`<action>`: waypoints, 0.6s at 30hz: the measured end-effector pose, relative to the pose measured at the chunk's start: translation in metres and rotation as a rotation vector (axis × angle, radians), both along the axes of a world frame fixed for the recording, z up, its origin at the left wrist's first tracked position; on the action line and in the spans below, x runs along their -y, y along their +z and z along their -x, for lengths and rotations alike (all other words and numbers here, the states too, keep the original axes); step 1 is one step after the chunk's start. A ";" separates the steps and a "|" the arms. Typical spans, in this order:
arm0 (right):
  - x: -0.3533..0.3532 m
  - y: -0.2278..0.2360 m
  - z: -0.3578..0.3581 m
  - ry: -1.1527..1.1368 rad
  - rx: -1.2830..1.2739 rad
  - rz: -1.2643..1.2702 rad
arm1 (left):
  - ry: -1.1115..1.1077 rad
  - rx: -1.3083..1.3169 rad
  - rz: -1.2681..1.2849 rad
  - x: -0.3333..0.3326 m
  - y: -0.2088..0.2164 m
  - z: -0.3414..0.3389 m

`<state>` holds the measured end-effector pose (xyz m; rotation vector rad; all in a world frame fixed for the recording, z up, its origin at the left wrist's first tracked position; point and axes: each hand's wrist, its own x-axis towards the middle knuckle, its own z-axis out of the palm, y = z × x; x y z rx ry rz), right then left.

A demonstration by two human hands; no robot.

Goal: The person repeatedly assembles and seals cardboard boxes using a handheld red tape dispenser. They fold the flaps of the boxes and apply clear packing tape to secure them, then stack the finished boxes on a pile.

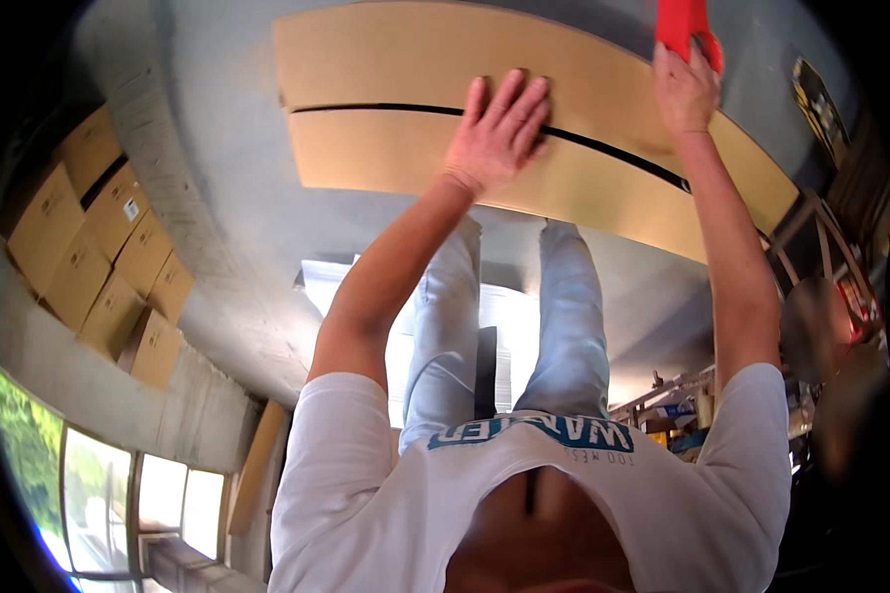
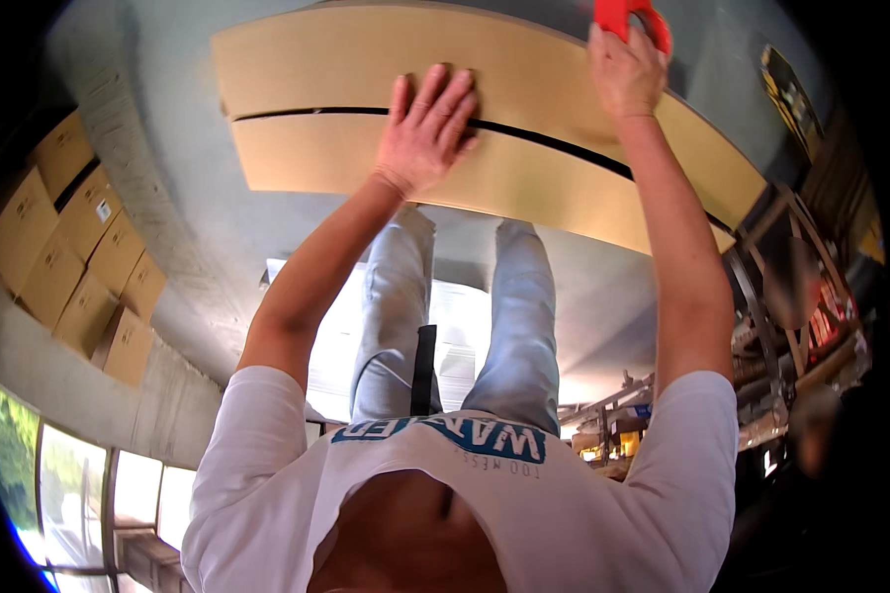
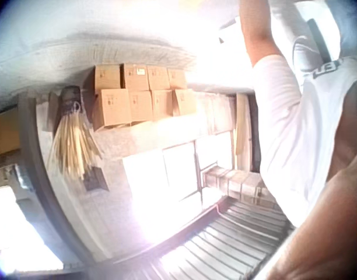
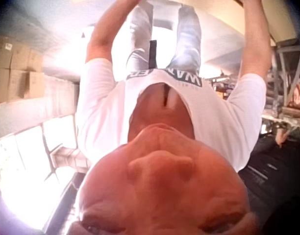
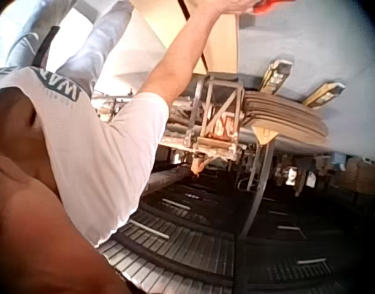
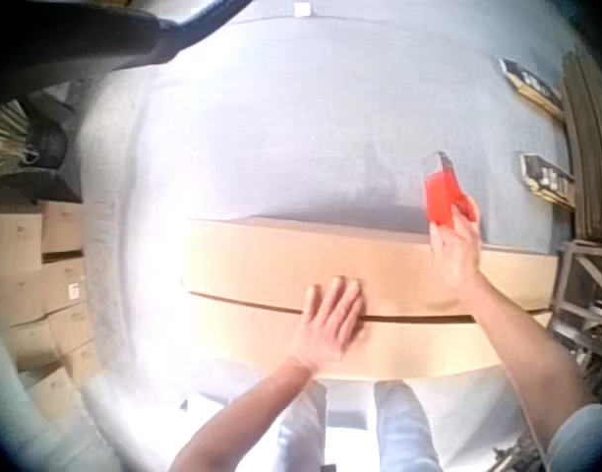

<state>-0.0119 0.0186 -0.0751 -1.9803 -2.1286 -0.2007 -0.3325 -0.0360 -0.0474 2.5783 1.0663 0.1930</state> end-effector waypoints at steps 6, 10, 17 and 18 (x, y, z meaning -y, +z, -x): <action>0.008 0.002 -0.001 0.013 -0.070 0.071 | 0.672 0.040 0.174 0.051 0.051 0.023; 0.008 0.006 -0.006 0.040 -0.023 0.058 | 1.529 0.486 0.505 0.112 0.033 0.029; 0.010 -0.002 0.009 -0.051 -0.085 0.089 | 1.884 1.070 1.045 0.078 0.017 -0.019; 0.010 0.002 0.017 -0.078 -0.066 0.153 | 1.865 1.055 0.977 0.075 0.017 -0.015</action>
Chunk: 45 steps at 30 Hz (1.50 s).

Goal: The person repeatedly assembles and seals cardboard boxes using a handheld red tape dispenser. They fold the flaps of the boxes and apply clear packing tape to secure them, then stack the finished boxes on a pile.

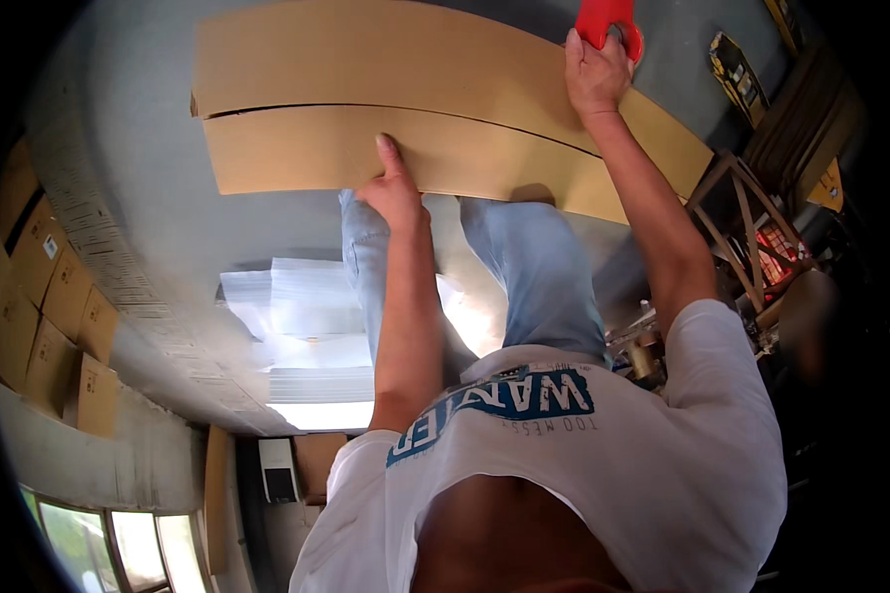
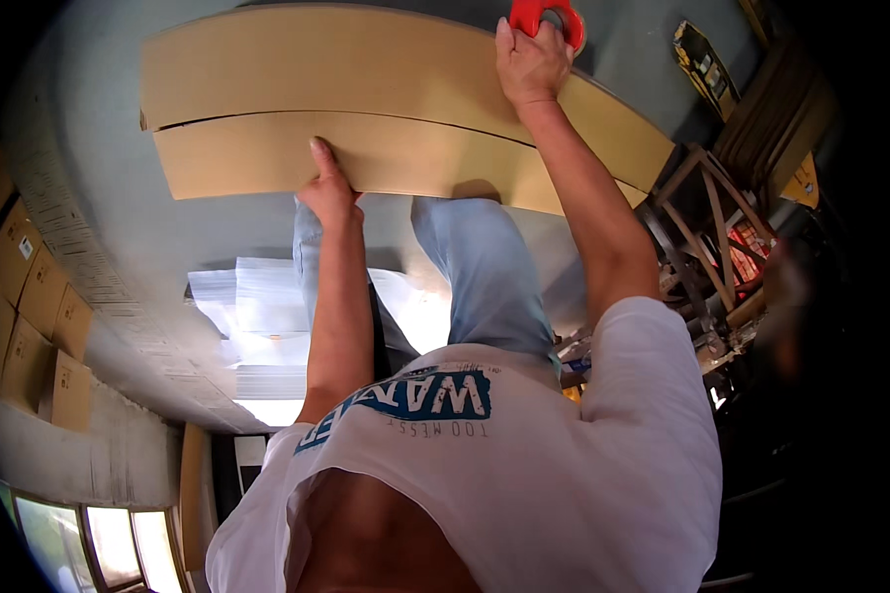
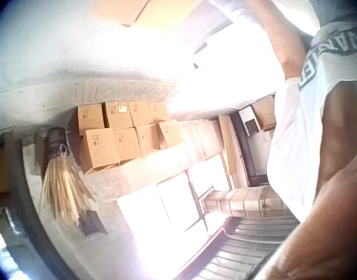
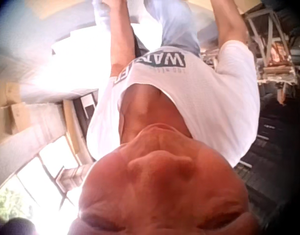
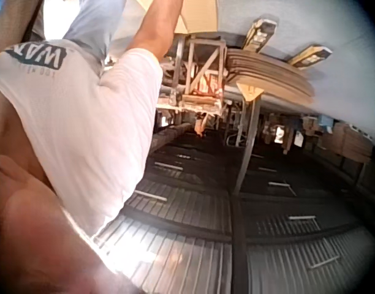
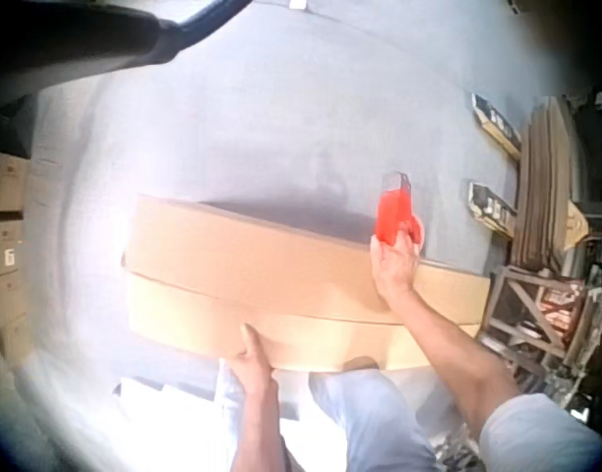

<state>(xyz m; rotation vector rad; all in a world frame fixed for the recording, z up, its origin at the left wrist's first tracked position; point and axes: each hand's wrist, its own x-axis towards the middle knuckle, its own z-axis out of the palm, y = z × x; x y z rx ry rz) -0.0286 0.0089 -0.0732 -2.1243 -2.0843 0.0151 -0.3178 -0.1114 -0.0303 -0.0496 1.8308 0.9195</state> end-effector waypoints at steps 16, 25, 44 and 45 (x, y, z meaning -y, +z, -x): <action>-0.010 0.026 0.019 -0.117 -0.035 0.137 | -1.699 -1.193 -0.725 -0.094 -0.037 0.034; -0.003 0.161 0.048 -0.535 -1.064 -0.130 | -1.680 -1.178 -0.734 -0.091 -0.038 0.038; 0.123 0.130 0.156 -0.990 -1.233 0.188 | -1.713 -1.209 -0.780 -0.088 -0.042 0.037; 0.147 0.133 0.169 -1.054 -1.243 0.244 | -1.717 -1.223 -0.768 -0.088 -0.045 0.039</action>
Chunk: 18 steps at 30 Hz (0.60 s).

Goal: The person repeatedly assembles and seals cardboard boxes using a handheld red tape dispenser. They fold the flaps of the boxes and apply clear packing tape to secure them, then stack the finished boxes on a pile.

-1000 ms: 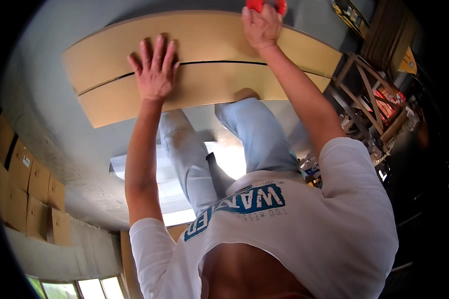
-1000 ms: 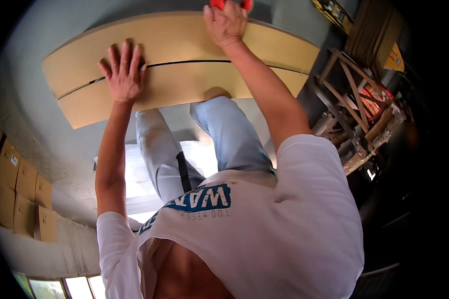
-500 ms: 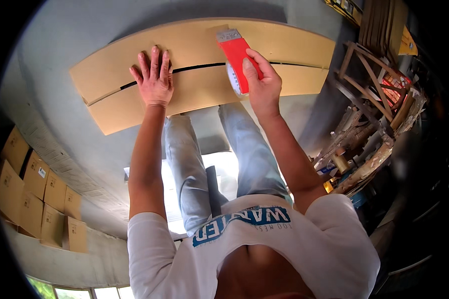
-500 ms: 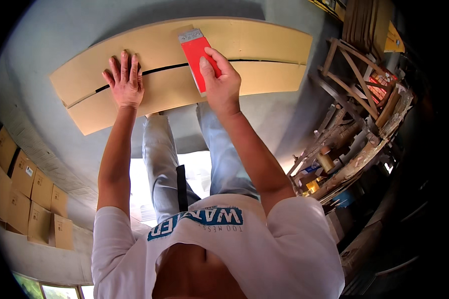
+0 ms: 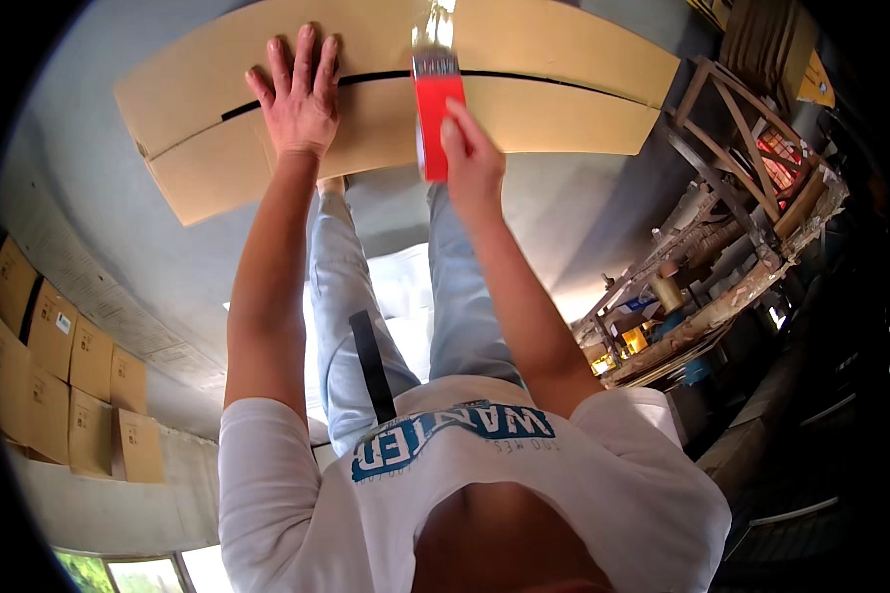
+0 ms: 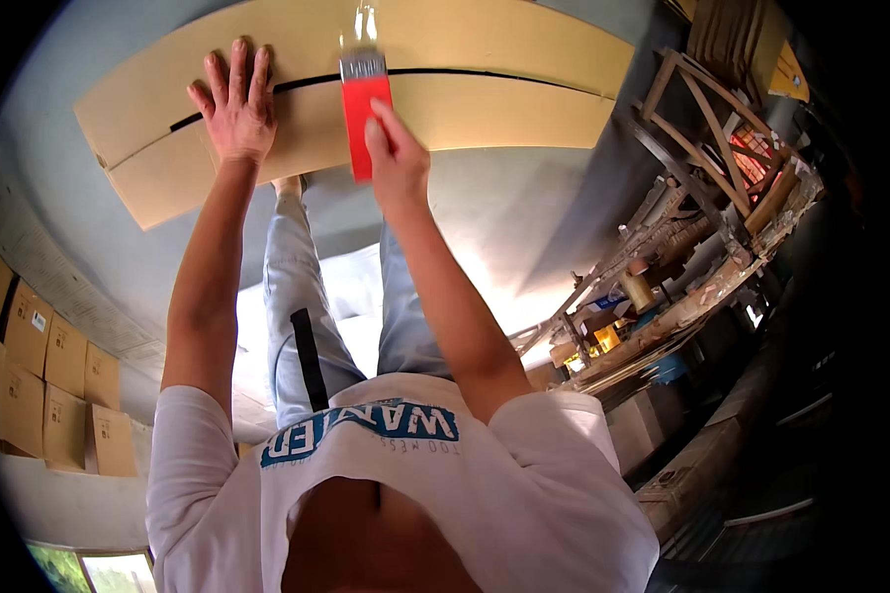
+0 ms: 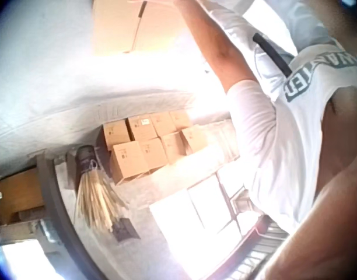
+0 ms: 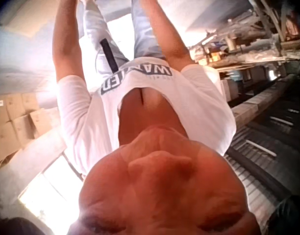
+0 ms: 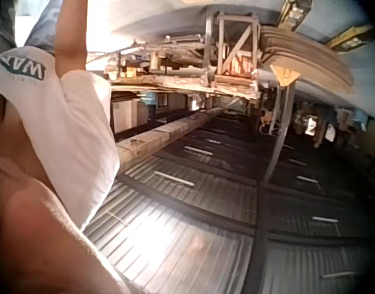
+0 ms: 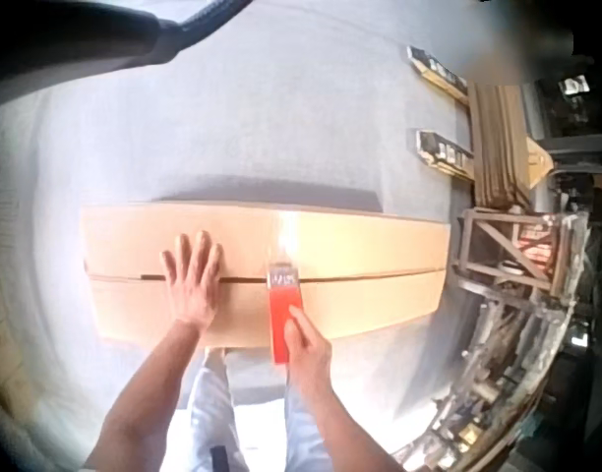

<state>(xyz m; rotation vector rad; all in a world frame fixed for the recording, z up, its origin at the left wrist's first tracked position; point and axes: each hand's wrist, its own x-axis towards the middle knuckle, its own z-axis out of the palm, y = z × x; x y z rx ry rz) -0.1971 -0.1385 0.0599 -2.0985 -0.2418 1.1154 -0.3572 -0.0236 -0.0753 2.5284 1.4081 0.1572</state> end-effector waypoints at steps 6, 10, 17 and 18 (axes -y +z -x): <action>0.122 0.022 0.051 0.024 0.037 0.096 | -0.032 -0.072 0.045 -0.011 0.030 -0.014; 0.161 0.027 0.065 0.105 0.003 0.076 | -0.014 -0.042 0.030 -0.003 0.028 -0.012; 0.094 -0.023 0.022 0.128 -0.096 0.255 | -0.037 -0.034 0.045 -0.009 0.029 -0.014; 0.092 -0.025 0.022 0.154 -0.081 0.264 | -0.032 -0.033 0.042 -0.008 0.031 -0.012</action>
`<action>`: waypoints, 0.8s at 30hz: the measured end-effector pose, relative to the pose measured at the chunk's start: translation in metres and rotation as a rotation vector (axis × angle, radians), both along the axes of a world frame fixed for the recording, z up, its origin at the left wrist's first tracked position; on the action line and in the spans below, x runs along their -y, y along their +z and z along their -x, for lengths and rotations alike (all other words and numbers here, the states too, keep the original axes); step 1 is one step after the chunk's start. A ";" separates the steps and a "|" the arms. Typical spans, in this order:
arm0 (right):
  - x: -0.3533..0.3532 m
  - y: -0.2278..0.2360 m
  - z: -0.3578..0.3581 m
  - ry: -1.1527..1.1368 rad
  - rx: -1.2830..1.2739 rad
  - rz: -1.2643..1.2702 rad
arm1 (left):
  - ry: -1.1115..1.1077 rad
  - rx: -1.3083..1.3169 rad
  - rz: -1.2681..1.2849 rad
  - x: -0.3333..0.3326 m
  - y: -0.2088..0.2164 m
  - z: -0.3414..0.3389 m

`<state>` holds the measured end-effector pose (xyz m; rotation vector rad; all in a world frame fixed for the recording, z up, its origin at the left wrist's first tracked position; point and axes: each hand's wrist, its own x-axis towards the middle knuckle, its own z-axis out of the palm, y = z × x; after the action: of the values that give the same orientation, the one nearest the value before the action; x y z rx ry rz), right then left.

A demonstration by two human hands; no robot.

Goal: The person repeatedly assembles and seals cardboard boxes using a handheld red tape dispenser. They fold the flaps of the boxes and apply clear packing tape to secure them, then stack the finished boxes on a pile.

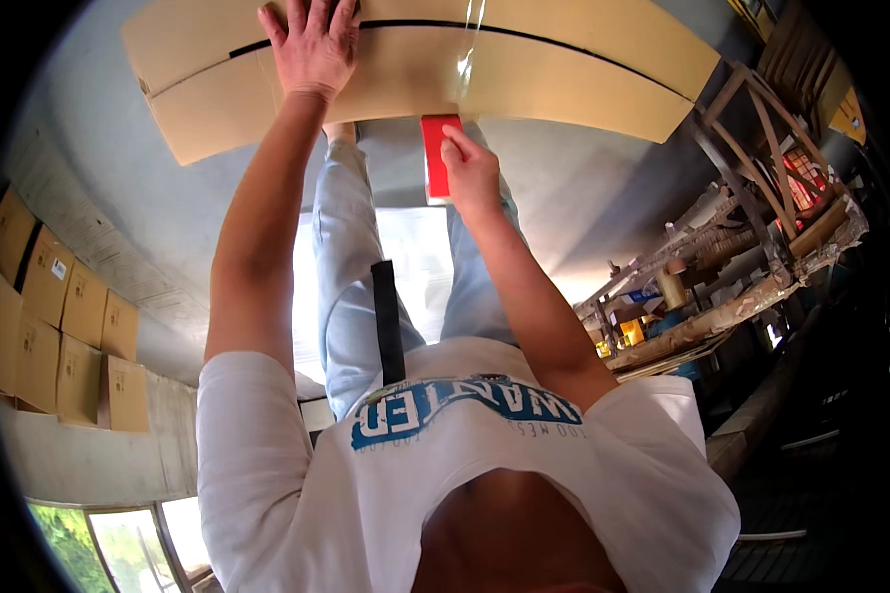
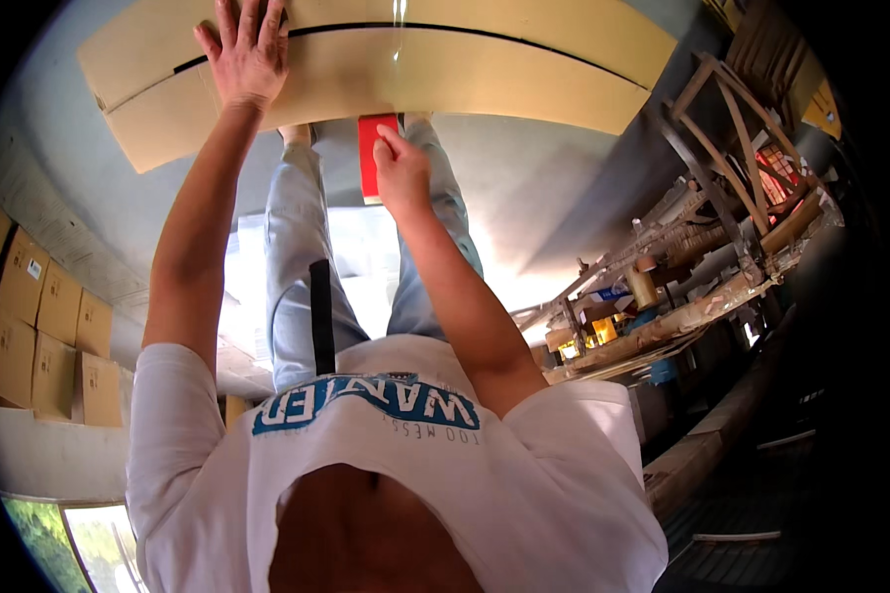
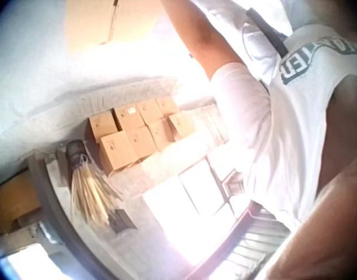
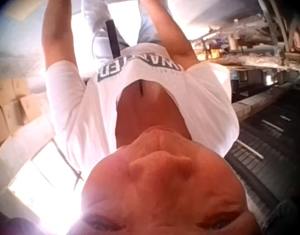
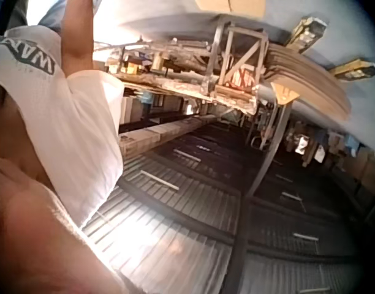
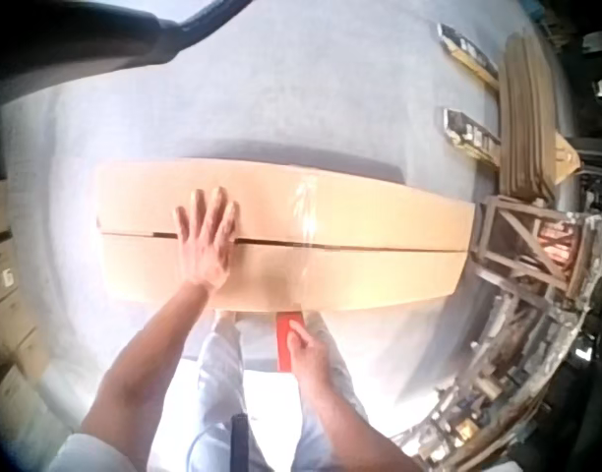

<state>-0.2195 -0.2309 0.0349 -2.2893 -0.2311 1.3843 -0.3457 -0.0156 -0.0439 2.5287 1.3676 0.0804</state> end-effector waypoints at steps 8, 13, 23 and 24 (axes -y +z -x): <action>-0.009 -0.036 0.012 0.124 0.036 0.059 | 0.048 0.083 -0.102 0.005 -0.009 0.003; -0.028 -0.057 -0.015 -0.350 -0.328 0.036 | -0.127 0.148 -0.105 -0.023 0.020 -0.059; -0.030 0.147 -0.082 0.495 -0.253 -0.217 | 0.444 0.796 0.788 -0.122 0.015 -0.078; -0.031 0.149 -0.096 0.565 -0.187 -0.274 | 0.508 0.962 0.973 -0.108 0.043 -0.092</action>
<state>-0.1231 -0.2002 0.1840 -1.9251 -0.9995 1.6911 -0.2537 0.0925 -0.0012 1.0512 1.1365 0.5035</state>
